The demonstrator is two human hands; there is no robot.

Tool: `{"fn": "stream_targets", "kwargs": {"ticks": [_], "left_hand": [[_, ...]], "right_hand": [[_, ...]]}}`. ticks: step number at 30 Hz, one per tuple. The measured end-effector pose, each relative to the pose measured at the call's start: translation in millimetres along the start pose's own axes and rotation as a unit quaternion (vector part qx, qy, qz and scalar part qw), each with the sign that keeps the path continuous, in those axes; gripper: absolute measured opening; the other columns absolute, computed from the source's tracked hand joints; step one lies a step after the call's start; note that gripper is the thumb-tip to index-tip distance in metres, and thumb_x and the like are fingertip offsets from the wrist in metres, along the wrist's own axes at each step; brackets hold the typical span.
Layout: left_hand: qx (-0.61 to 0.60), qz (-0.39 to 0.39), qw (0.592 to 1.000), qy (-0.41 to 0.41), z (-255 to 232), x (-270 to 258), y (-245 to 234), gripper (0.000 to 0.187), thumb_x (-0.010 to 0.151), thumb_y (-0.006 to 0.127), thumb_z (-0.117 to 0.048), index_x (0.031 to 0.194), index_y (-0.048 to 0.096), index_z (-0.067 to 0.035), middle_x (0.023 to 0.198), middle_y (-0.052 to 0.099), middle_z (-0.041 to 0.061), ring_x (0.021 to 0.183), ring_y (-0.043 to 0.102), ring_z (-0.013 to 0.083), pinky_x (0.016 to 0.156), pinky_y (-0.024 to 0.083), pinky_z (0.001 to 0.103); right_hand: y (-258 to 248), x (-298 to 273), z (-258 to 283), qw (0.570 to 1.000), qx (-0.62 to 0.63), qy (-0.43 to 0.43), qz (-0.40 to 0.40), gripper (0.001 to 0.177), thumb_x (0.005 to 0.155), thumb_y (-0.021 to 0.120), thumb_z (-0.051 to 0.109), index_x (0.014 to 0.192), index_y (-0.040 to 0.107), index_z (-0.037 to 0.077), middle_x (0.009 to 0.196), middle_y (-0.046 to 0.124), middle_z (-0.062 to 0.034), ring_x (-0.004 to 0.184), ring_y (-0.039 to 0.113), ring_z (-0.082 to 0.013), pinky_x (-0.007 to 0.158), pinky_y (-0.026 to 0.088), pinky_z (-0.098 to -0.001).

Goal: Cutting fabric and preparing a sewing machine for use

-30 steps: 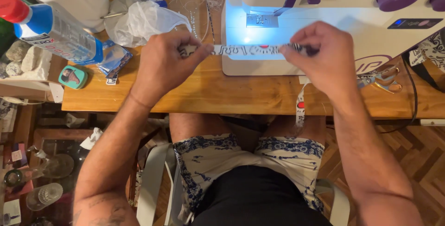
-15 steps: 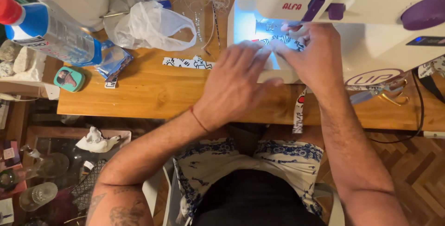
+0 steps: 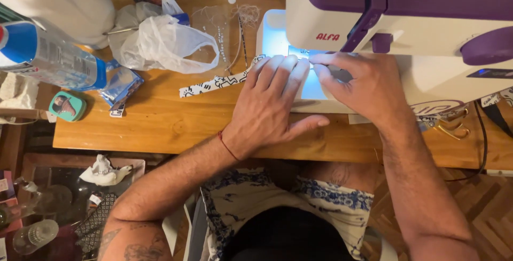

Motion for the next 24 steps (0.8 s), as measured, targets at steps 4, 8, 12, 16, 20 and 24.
{"fn": "stream_targets", "kwargs": {"ticks": [4,8,12,16,20,24], "left_hand": [[0.033,-0.021,0.999,0.008,-3,5,-4,0.098,0.09,0.042,-0.088,0.135,0.06,-0.002,0.127,0.064,0.017,0.116,0.062,0.035,0.102,0.05,0.045],[0.036,-0.002,0.999,0.014,-4,0,1,0.098,0.092,0.047,-0.087,0.142,0.058,-0.003,0.138,0.062,0.021,0.13,0.059,0.0376,0.116,0.044,0.05],[0.049,0.017,0.999,0.011,-3,0,1,0.102,0.093,0.045,-0.088,0.146,0.054,-0.002,0.143,0.059,0.02,0.135,0.057,0.0358,0.119,0.04,0.048],[0.013,-0.016,1.0,-0.003,-2,5,-2,0.098,0.091,0.046,-0.086,0.138,0.059,-0.001,0.135,0.062,0.02,0.127,0.06,0.0371,0.113,0.046,0.047],[-0.003,-0.024,1.0,-0.017,0,5,2,0.099,0.089,0.047,-0.086,0.139,0.058,-0.001,0.134,0.062,0.02,0.128,0.059,0.038,0.113,0.046,0.048],[-0.009,-0.028,1.0,-0.01,0,6,1,0.098,0.09,0.045,-0.085,0.138,0.059,-0.001,0.133,0.062,0.02,0.127,0.059,0.0382,0.113,0.046,0.049]], "right_hand": [[9,-9,-14,0.999,-0.013,0.049,0.002,0.005,0.099,0.081,0.017,0.104,0.084,0.016,0.083,0.077,0.0007,0.071,0.068,-0.0132,0.061,0.051,-0.0329],[17,-27,-28,0.997,-0.024,0.065,-0.018,0.013,0.099,0.089,0.025,0.098,0.086,0.013,0.065,0.068,-0.0001,0.055,0.056,-0.0112,0.051,0.044,-0.0329],[4,-14,-13,0.999,-0.02,-0.002,-0.029,0.007,0.102,0.087,0.017,0.108,0.084,0.019,0.079,0.073,0.0042,0.061,0.056,-0.0111,0.055,0.048,-0.0303],[18,-24,-23,0.995,-0.08,0.051,0.023,0.01,0.105,0.079,0.031,0.107,0.085,0.024,0.063,0.066,0.0056,0.055,0.057,-0.0091,0.049,0.043,-0.0298],[24,-28,-29,0.991,-0.092,0.078,0.061,0.015,0.105,0.075,0.034,0.1,0.083,0.022,0.061,0.065,0.0026,0.052,0.055,-0.0118,0.047,0.039,-0.0323],[16,-19,-22,0.996,-0.079,0.043,0.019,0.031,0.105,0.077,0.018,0.076,0.068,0.016,0.064,0.061,0.0076,0.06,0.055,-0.0116,0.054,0.041,-0.033]]}}
Point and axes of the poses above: each hand's wrist, its own x-axis towards the middle knuckle, its own y-axis out of the palm, z = x × y, the point moved 3 cm from there along x, towards the middle knuckle
